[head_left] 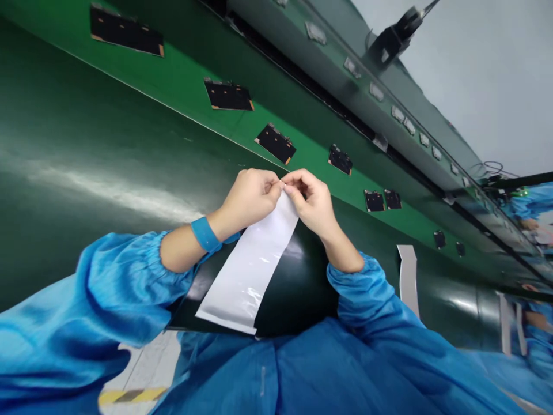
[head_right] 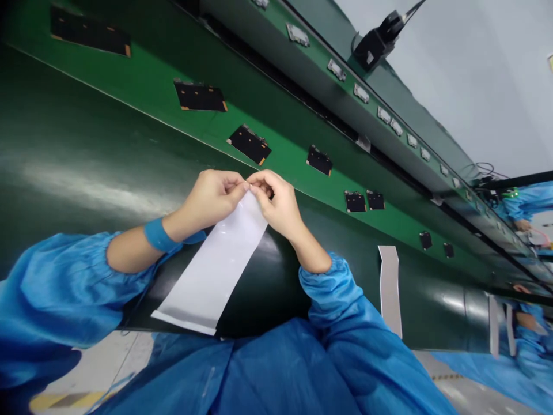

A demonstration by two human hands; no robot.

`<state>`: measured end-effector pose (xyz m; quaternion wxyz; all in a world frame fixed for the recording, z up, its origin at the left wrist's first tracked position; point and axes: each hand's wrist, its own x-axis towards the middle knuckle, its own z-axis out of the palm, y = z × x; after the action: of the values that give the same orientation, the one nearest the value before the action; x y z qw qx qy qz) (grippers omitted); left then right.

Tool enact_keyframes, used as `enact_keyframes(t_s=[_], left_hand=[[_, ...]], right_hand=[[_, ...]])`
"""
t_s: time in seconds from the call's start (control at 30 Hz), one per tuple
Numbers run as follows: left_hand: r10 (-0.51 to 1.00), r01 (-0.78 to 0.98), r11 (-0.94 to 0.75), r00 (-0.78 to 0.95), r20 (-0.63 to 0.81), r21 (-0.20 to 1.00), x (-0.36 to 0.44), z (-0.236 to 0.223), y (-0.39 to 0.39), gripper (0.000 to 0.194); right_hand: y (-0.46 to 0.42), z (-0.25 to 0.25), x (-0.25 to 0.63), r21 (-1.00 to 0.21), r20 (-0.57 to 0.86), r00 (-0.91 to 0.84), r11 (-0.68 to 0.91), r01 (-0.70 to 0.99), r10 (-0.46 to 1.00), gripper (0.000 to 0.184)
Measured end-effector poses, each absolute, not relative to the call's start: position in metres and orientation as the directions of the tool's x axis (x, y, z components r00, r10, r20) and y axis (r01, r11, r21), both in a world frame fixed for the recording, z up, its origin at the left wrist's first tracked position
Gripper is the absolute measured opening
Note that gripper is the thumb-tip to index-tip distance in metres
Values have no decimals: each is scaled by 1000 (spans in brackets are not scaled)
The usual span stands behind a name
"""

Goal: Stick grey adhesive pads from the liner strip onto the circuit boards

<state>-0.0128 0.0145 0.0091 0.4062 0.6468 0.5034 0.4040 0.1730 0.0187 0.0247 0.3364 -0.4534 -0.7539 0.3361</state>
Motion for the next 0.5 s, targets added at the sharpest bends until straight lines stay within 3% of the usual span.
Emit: enact_keyframes(t_s=[0.1, 0.2, 0.33, 0.5], left_hand=[[973, 257, -133, 216, 78, 957, -13, 9, 14, 27], [974, 244, -110, 221, 55, 963, -13, 8, 15, 26], [972, 235, -76, 233, 19, 969, -14, 7, 17, 25], [973, 220, -53, 230, 1, 974, -13, 9, 17, 27]], right_hand=[[13, 16, 167, -791, 214, -279, 333, 514, 936, 10], [14, 13, 163, -708, 303, -266, 403, 580, 915, 11], [12, 11, 164, -521, 464, -308, 537, 663, 830, 22], [9, 6, 168, -239, 485, -417, 575, 782, 769, 31]])
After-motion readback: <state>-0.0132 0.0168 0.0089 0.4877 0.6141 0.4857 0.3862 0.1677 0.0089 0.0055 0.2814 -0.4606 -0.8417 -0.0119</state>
